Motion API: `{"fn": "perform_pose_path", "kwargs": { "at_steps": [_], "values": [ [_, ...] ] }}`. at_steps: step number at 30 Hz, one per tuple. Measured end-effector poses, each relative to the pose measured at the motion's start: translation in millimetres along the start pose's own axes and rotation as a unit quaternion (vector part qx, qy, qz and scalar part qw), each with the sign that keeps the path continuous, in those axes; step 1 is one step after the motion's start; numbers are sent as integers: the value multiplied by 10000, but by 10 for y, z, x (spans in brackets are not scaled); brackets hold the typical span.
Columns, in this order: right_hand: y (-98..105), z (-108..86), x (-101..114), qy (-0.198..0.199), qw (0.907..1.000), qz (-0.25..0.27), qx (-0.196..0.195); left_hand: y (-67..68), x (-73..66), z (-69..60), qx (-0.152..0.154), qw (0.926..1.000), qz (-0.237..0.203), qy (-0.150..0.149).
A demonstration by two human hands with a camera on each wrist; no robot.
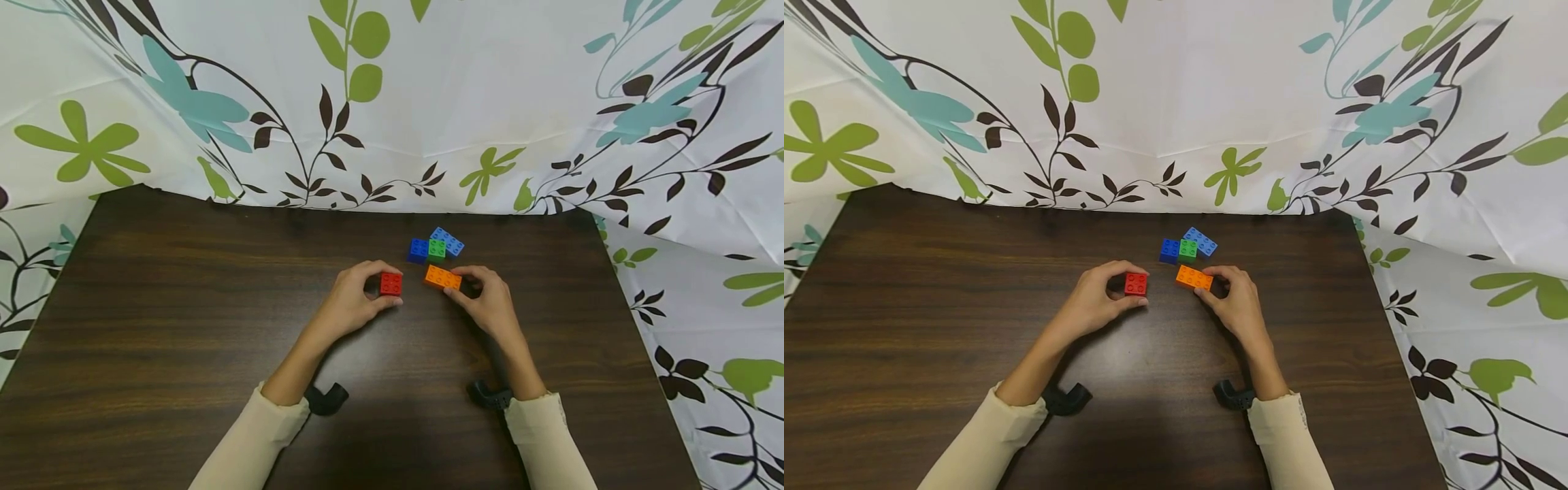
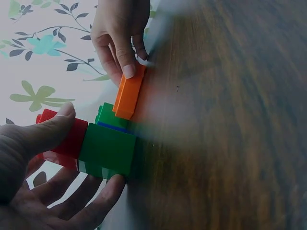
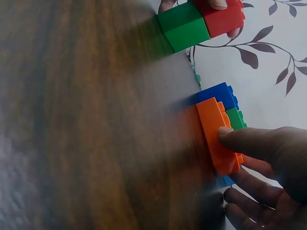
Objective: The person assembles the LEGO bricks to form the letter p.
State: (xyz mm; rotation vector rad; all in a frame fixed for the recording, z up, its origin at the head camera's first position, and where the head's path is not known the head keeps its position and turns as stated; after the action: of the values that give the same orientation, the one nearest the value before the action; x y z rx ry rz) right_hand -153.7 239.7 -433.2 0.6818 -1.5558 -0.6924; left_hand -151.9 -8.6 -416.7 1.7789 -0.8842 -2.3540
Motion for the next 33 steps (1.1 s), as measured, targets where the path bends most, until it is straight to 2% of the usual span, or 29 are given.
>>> {"fn": "perform_pose_path", "kwargs": {
  "at_steps": [10,16,24,33],
  "values": [
    [88,-30,6,-17,9994,320,-136,4,19,-4,-121,9999,36,-2],
    [163,-50,80,4,9990,406,-159,5,26,-5,-146,9999,3,69],
    [238,-71,208,264,9970,634,-347,8,34,-3,-163,9998,-74,87],
    [288,-111,323,393,9942,926,-374,5,49,-9,-155,9998,-109,90]
  ]
}}
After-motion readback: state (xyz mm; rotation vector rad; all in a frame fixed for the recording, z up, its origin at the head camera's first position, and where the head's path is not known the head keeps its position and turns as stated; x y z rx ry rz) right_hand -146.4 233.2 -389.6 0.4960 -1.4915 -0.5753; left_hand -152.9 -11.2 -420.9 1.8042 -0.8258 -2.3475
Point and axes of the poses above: each hand's wrist, its own z-axis towards the middle knuckle, its own y-axis out of the back of the hand, x = y × z, the point moved 8 cm from there along z, towards the middle knuckle, and after that the axes turned 8 degrees about -y, right-handed, at the moved point
